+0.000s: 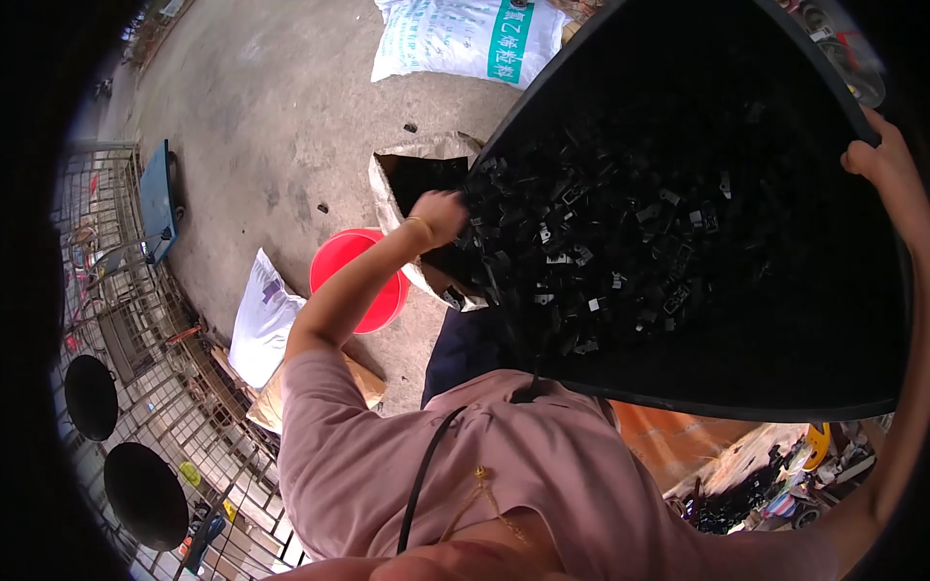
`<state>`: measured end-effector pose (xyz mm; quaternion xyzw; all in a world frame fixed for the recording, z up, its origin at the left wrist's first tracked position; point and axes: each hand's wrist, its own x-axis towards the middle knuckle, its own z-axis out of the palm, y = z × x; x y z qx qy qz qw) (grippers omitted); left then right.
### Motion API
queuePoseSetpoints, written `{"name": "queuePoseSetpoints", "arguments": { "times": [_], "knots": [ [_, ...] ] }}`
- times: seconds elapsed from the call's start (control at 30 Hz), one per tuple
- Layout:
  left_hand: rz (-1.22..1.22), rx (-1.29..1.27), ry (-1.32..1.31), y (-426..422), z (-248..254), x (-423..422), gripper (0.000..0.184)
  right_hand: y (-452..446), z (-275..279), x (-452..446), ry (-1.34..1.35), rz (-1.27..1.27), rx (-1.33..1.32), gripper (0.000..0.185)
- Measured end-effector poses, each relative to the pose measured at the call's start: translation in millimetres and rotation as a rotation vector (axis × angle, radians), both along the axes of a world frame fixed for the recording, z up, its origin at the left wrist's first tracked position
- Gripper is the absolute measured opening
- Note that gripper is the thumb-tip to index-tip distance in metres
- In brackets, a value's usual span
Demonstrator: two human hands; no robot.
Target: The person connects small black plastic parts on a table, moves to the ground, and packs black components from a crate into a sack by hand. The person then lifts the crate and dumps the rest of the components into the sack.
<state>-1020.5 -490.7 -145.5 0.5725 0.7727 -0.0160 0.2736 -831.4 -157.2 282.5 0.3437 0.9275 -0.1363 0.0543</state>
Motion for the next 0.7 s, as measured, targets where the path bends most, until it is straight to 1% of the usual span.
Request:
{"name": "queuePoseSetpoints", "arguments": {
  "times": [0.03, 0.07, 0.1, 0.13, 0.2, 0.27, 0.3, 0.33, 0.4, 0.47, 0.5, 0.6, 0.67, 0.7],
  "knots": [
    [-0.136, 0.312, 0.03, 19, 35, 19, 0.021, 0, 0, -2, -0.04, -0.012, 0.01, 0.062],
    [-0.441, 0.506, -0.005, 44, 63, 33, 0.024, -1, 2, -6, -0.076, -0.023, 0.024, 0.063],
    [-0.281, 0.982, -0.276, 69, 51, 59, 0.042, -2, 3, -8, -0.113, -0.036, 0.039, 0.063],
    [-0.409, 0.969, -0.184, 92, 62, 82, 0.062, -2, 2, -6, -0.085, -0.044, 0.046, 0.063],
    [-0.42, 1.014, -0.135, 139, 64, 111, 0.067, 1, -1, -1, -0.036, -0.059, 0.06, 0.063],
    [-0.254, 1.016, -0.096, 165, 46, 120, 0.066, 4, -1, 4, -0.027, -0.073, 0.034, 0.063],
    [-0.17, 1.019, -0.082, 172, 46, 120, 0.065, 6, 0, 9, -0.027, -0.082, 0.025, 0.063],
    [-0.216, 0.958, -0.048, 169, 42, 115, 0.061, 7, 0, 14, -0.041, -0.087, 0.075, 0.064],
    [-0.205, 0.949, -0.002, 149, 33, 107, 0.055, 12, -1, 18, -0.05, -0.077, 0.172, 0.064],
    [-0.167, 0.744, -0.014, 120, 23, 103, 0.05, 21, -1, 18, -0.091, -0.12, 0.163, 0.066],
    [-0.153, 0.788, 0.003, 106, 12, 98, 0.045, 28, -1, 20, -0.119, -0.141, 0.16, 0.067],
    [-0.174, 0.706, 0.143, 67, -5, 90, 0.037, 56, -9, 41, 0.059, 0.038, 0.187, 0.068],
    [-0.084, 0.651, 0.048, 43, -7, 87, 0.038, 60, -7, 43, -0.003, -0.038, 0.162, 0.069],
    [-0.08, 0.674, 0.068, 32, -8, 84, 0.038, 61, -5, 43, -0.035, -0.073, 0.148, 0.07]
  ]
}}
